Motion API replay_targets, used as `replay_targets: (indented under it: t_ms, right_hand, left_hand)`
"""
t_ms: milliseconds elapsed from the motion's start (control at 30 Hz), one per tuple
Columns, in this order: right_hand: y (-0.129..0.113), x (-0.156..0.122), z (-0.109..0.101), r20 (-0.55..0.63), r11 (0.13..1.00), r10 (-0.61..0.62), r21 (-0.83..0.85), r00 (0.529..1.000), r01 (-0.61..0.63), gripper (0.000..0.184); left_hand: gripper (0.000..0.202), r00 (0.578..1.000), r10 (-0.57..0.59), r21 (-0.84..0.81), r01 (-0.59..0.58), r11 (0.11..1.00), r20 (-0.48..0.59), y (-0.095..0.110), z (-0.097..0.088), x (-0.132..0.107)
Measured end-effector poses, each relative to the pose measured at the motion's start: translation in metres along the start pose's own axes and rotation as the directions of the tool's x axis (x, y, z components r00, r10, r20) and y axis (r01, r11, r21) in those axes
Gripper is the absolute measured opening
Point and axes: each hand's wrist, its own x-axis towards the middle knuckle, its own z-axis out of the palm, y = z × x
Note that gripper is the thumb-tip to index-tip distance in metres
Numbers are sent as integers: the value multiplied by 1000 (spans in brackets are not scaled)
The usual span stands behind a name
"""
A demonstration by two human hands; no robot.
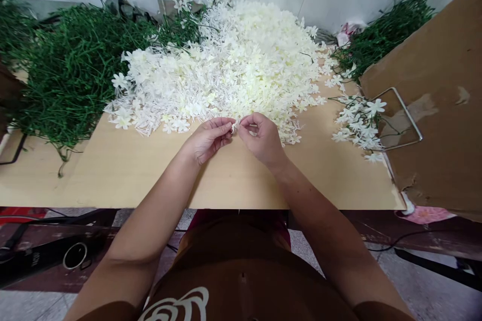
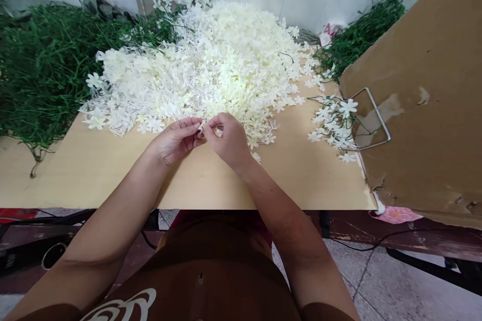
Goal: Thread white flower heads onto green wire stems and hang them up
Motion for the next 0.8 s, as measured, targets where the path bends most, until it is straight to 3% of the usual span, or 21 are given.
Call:
replay_targets:
  t_ms: [400, 567, 667, 800]
  right_hand:
    - [0, 3, 1, -5, 952, -178, -253, 984, 171, 12]
    - [1, 2, 1, 13, 896, -246, -378, 969, 232, 16]
    - [2, 0, 0, 47, 915, -235, -326, 971, 237, 15]
    - [5, -4, -1, 69, 988, -140, -63, 988, 144, 7]
  left_hand:
    - [28, 1000, 14, 40, -14, 999, -20, -2, -3, 6]
    - [25, 998, 68, 170, -69, 983, 10, -4, -2, 5]
    - [27, 994, 96, 198, -103, 975, 45, -3, -1, 4]
    - [30, 992, 105, 215, -119, 969, 76, 0, 4, 0]
